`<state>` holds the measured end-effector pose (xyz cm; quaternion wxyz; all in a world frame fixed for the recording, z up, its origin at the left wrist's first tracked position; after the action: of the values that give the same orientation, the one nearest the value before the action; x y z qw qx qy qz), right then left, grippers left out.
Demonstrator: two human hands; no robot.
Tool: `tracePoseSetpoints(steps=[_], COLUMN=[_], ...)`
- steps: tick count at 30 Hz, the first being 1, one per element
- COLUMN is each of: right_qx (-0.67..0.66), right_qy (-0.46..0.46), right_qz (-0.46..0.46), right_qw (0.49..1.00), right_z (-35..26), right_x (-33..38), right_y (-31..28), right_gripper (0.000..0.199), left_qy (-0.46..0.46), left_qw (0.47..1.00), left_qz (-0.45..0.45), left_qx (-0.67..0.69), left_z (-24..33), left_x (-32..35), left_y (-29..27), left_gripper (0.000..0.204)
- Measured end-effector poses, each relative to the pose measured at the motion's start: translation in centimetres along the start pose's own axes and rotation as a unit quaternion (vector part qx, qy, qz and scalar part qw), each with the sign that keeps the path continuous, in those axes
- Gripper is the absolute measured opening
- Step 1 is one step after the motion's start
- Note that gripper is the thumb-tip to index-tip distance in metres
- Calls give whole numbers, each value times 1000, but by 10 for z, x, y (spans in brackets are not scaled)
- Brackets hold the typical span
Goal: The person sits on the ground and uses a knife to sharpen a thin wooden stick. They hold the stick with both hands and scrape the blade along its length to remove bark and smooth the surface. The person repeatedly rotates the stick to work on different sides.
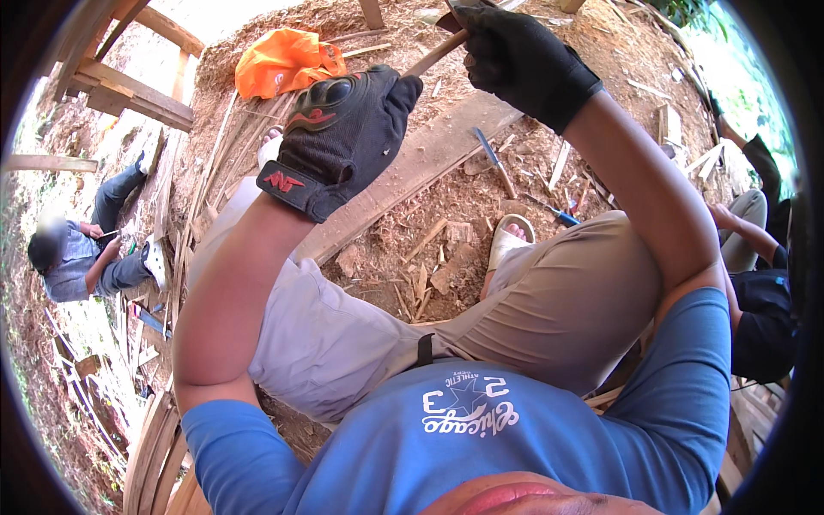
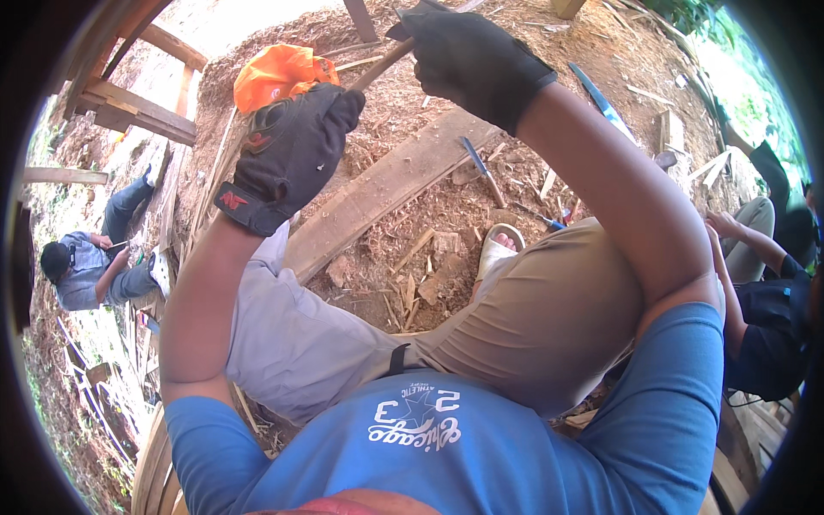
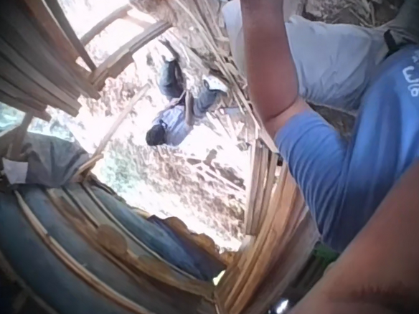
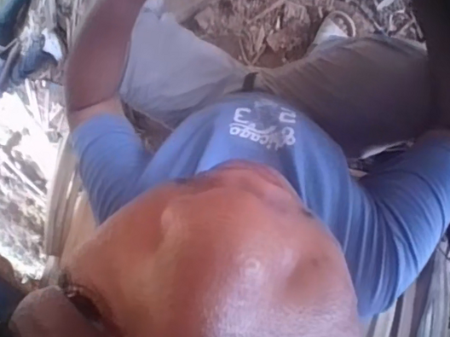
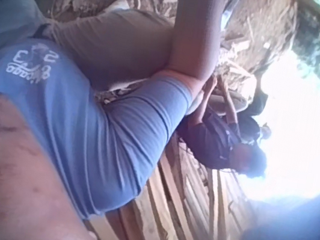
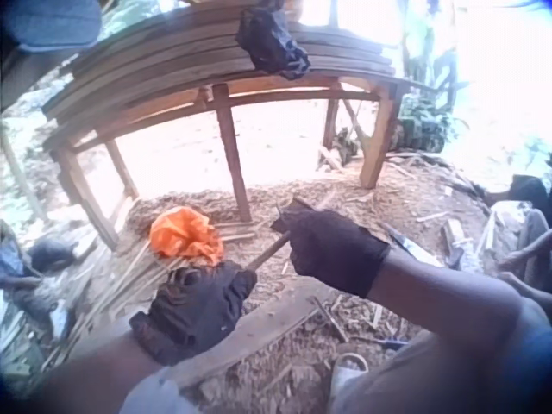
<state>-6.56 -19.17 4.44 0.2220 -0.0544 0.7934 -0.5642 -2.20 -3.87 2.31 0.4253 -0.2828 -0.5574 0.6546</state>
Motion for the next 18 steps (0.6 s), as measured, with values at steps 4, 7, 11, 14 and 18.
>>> tracePoseSetpoints(steps=[4, 7, 11, 14, 18], right_qx=[-33, 154, -172, 379, 71], right_qy=[71, 8, 48, -35, 59], right_qz=[-99, -16, -47, 8, -34], right_qw=[992, 988, 983, 925, 995], right_z=[-22, 1, 75, 45, 95], right_x=[-24, -17, -7, -13, -26], right_y=[2, -8, 7, 18, 30], right_gripper=[33, 32, 22, 17, 18], left_qy=[83, 36, 56, 91, 160], left_qw=[985, 992, 989, 989, 981], left_qz=[131, 31, 87, 61, 47], left_qx=[-70, -117, -103, -95, -98], left_z=[6, 17, 14, 3, -6], left_x=[2, -28, -58, -77, -110], left_y=[-28, -32, -39, -37, -49], left_gripper=[17, 29, 38, 40, 39])
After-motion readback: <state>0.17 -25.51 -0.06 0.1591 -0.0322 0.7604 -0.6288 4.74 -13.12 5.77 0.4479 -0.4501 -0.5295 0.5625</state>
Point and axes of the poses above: each hand's wrist, its own x-axis away from the middle knuckle, its own y-axis out of the palm, z = x × y, the point moved 9 cm from there along -x, towards the middle knuckle, and after that the axes turned 15 degrees about -z, right-handed, at the moved point
